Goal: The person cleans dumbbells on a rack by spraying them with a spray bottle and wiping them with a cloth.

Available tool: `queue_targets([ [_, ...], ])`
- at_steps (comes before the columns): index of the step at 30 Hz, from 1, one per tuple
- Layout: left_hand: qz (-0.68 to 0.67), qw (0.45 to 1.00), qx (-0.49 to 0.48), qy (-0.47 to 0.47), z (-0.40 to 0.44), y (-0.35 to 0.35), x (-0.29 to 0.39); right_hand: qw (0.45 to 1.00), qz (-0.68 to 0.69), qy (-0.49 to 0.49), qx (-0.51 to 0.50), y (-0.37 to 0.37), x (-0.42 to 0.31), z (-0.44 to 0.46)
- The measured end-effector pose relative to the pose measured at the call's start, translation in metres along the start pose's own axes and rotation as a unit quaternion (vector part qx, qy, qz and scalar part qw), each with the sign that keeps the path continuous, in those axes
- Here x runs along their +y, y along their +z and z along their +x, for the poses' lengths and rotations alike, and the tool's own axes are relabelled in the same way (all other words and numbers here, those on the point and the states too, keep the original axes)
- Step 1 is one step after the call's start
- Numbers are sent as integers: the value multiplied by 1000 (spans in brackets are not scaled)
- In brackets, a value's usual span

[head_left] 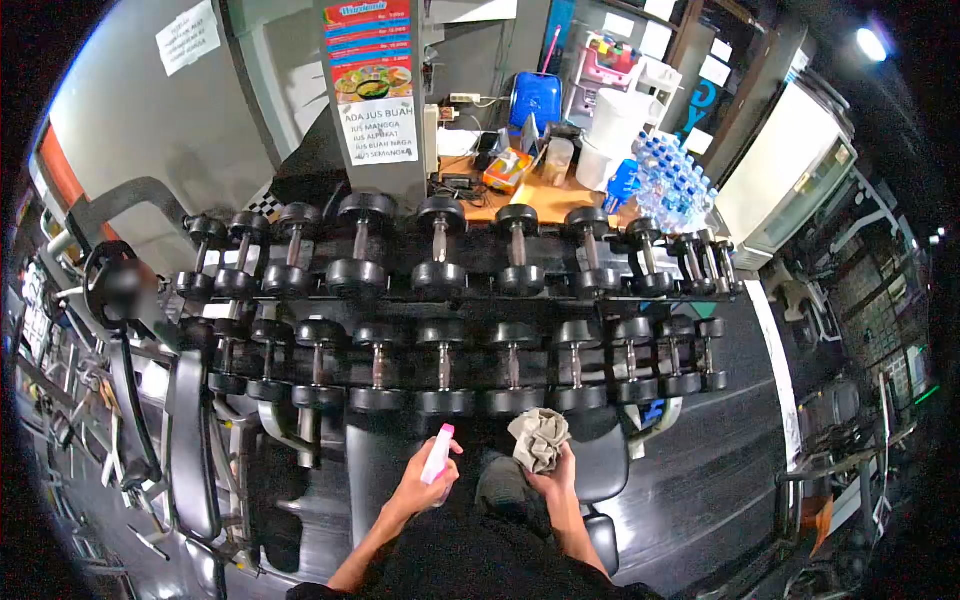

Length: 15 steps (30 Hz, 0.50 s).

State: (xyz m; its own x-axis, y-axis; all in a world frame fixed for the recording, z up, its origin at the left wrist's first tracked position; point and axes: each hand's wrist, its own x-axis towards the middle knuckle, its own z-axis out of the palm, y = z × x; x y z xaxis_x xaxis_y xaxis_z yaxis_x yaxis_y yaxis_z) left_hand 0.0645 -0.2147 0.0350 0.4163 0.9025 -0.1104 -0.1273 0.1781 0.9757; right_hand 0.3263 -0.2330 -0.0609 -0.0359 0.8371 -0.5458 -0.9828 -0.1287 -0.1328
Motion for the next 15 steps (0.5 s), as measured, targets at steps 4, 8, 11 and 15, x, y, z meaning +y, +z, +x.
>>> queue_targets([
  [4, 11, 999, 13, 47, 58, 1, 0, 1000, -27, 3, 13, 31, -27, 48],
  [8, 74, 996, 11, 54, 128, 7, 22, 999, -16, 3, 51, 75, -61, 92],
  [11, 107, 994, -15, 31, 182, 5, 26, 1000, -20, -2, 2, 92, -94, 129],
  [15, 52, 994, 72, 65, 253, 14, 45, 1000, 17, 16, 19, 130, -136, 163],
])
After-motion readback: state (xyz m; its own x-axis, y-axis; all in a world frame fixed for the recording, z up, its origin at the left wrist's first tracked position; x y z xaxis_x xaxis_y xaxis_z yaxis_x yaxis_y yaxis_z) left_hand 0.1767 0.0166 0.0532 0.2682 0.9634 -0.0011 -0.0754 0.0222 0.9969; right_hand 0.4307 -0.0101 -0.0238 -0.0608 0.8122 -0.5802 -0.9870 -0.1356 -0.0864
